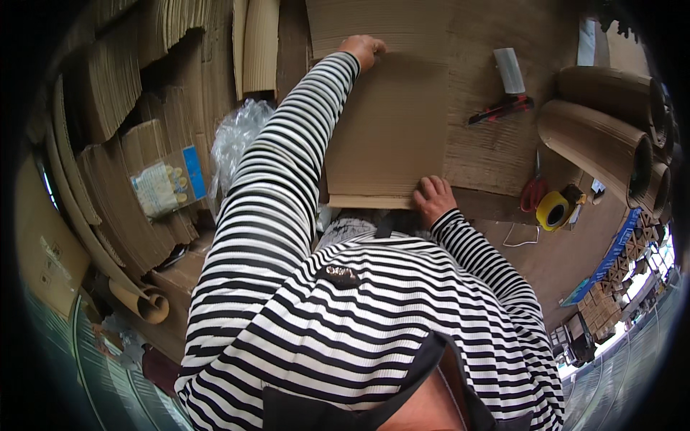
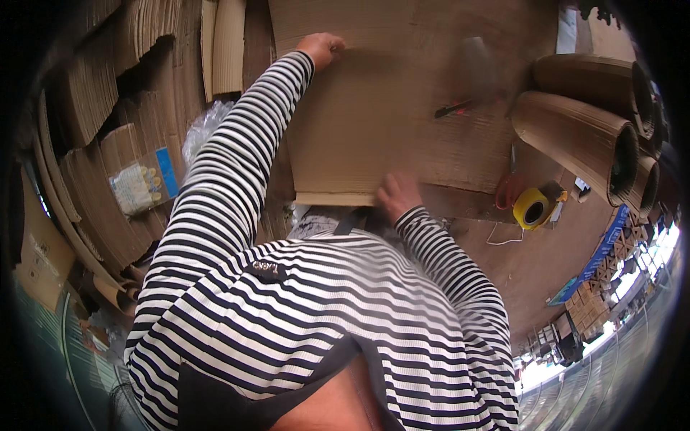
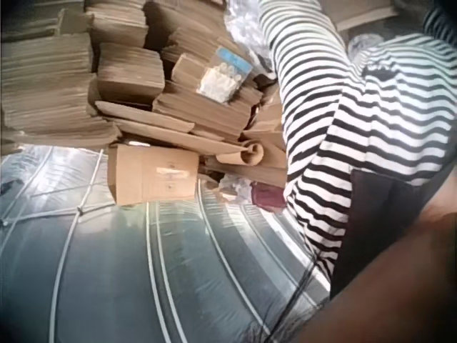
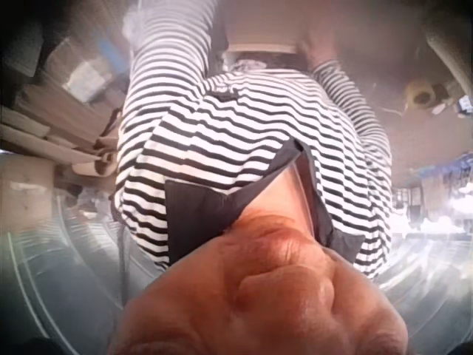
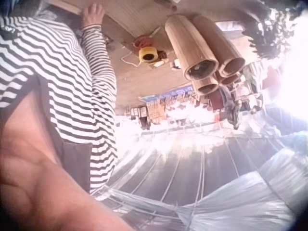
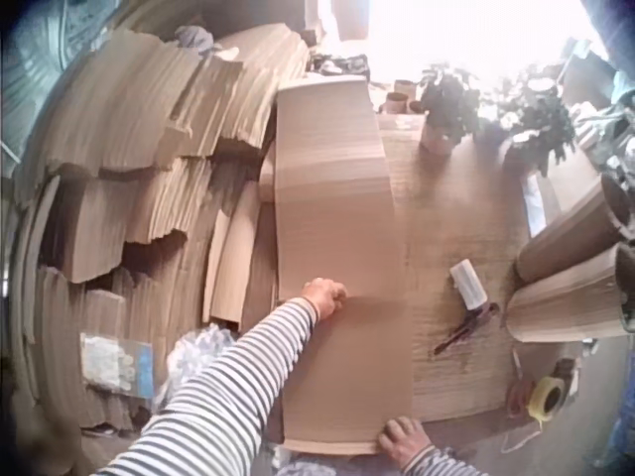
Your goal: The person assembles cylindrical cardboard planters by rolling corrugated cardboard around a plastic bottle, securing the seam with tape, and inserting a potted plant. They repeat the process for multiple units, using a tape dispenser and scissors, and place finished planters on the work surface.
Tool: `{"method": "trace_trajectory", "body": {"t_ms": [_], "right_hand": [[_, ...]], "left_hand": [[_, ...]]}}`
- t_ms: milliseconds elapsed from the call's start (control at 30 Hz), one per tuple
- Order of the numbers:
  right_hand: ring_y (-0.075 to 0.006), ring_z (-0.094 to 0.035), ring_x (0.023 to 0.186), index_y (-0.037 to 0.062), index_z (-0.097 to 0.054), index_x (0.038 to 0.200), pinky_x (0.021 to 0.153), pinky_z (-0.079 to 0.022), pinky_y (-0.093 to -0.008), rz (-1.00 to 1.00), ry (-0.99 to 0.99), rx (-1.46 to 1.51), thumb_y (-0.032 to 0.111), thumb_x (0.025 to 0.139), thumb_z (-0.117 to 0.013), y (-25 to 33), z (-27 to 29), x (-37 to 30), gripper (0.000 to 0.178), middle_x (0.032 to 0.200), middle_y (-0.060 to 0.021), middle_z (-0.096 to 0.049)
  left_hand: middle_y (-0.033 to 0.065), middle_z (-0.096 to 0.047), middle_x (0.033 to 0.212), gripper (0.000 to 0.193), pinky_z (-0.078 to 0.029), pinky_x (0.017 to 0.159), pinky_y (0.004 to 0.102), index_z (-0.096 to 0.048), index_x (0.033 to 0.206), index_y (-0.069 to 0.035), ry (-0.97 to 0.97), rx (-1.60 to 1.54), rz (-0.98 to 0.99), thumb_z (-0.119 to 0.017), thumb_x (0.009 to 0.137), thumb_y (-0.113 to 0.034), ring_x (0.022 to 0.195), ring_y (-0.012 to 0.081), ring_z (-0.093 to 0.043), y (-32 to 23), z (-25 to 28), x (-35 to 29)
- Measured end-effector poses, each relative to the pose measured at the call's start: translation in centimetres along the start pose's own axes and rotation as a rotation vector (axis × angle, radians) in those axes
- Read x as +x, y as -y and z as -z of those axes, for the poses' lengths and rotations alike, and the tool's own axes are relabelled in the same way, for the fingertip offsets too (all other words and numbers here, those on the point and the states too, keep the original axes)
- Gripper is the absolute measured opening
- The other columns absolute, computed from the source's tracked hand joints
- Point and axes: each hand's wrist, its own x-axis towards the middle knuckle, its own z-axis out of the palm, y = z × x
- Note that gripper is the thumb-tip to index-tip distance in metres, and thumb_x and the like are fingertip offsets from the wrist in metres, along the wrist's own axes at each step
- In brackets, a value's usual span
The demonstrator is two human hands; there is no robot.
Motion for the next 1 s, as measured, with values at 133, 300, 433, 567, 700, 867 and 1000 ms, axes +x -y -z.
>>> {"method": "trace_trajectory", "body": {"t_ms": [133,300,433,567,700,867,1000], "right_hand": [[-0.0383,-0.047,0.128,0.0105,-0.065,0.109,0.105,-0.040,-0.0561,-0.028,0.037,-0.060,0.023,0.081,-0.061,0.8,1.1,0.6,0.031,0.130,-0.0183,-0.054],[-0.0346,-0.047,0.128,0.0133,-0.068,0.107,0.105,-0.039,-0.0544,-0.019,0.016,-0.106,0.025,0.082,-0.060,0.2,0.5,0.4,0.028,0.130,-0.0152,-0.053],[-0.0371,-0.045,0.129,0.0169,-0.067,0.111,0.106,-0.037,-0.0578,-0.056,0.139,-0.061,0.028,0.082,-0.060,0.3,0.5,0.6,0.031,0.133,-0.0154,-0.052],[-0.0387,-0.046,0.128,0.0186,-0.065,0.113,0.106,-0.036,-0.0614,-0.020,0.066,-0.083,0.028,0.083,-0.060,-0.1,-0.2,0.4,0.031,0.132,-0.0158,-0.052],[-0.0354,-0.048,0.120,0.0133,-0.064,0.109,0.103,-0.037,-0.0556,0.064,0.054,0.006,0.029,0.085,-0.057,-0.5,1.3,0.6,0.029,0.120,-0.0162,-0.053],[-0.0394,-0.039,0.138,0.0105,-0.056,0.135,0.114,-0.033,-0.0550,0.348,0.109,0.017,0.030,0.090,-0.055,-3.1,2.2,-1.5,0.049,0.143,-0.0223,-0.044],[-0.0344,-0.038,0.142,0.0122,-0.064,0.129,0.115,-0.035,-0.0523,0.338,0.307,0.121,0.032,0.087,-0.060,-4.8,5.3,-0.4,0.047,0.145,-0.0151,-0.047]], "left_hand": [[0.0122,-0.072,0.115,0.030,-0.052,0.095,0.0415,-0.070,0.114,-0.011,-0.046,-0.019,-0.055,-0.072,0.085,-0.017,0.109,0.0319,-0.066,-0.3,0.4,-0.5],[0.0132,-0.070,0.111,0.031,-0.052,0.093,0.0424,-0.068,0.108,-0.010,-0.089,-0.032,-0.018,-0.076,0.079,-0.011,0.109,0.0322,-0.065,-1.2,0.3,-0.3],[0.0105,-0.058,0.111,0.028,-0.046,0.093,0.0461,-0.062,0.107,-0.017,-0.567,0.133,-0.112,-0.069,0.081,-0.011,0.110,0.0323,-0.055,-2.8,-1.4,-2.6],[0.0088,-0.055,0.113,0.028,-0.051,0.083,0.0465,-0.062,0.111,-0.018,-0.747,0.134,-0.109,-0.059,0.085,-0.009,0.103,0.0319,-0.056,-5.1,-5.9,-4.2],[0.0113,-0.048,0.139,0.041,-0.035,0.111,0.0520,-0.060,0.131,-0.017,-0.717,0.026,-0.066,-0.066,0.091,-0.023,0.132,0.0357,-0.042,-7.4,-8.9,-6.8],[0.0099,-0.031,0.160,0.057,-0.010,0.122,0.0591,-0.049,0.146,-0.019,-0.486,0.092,0.039,-0.060,0.095,-0.041,0.151,0.0322,-0.018,-9.0,-7.6,-6.0],[0.0083,-0.031,0.160,0.060,-0.008,0.123,0.0587,-0.048,0.148,-0.020,-0.466,0.122,0.079,-0.060,0.094,-0.044,0.152,0.0315,-0.017,-9.3,-7.3,-5.1]]}}
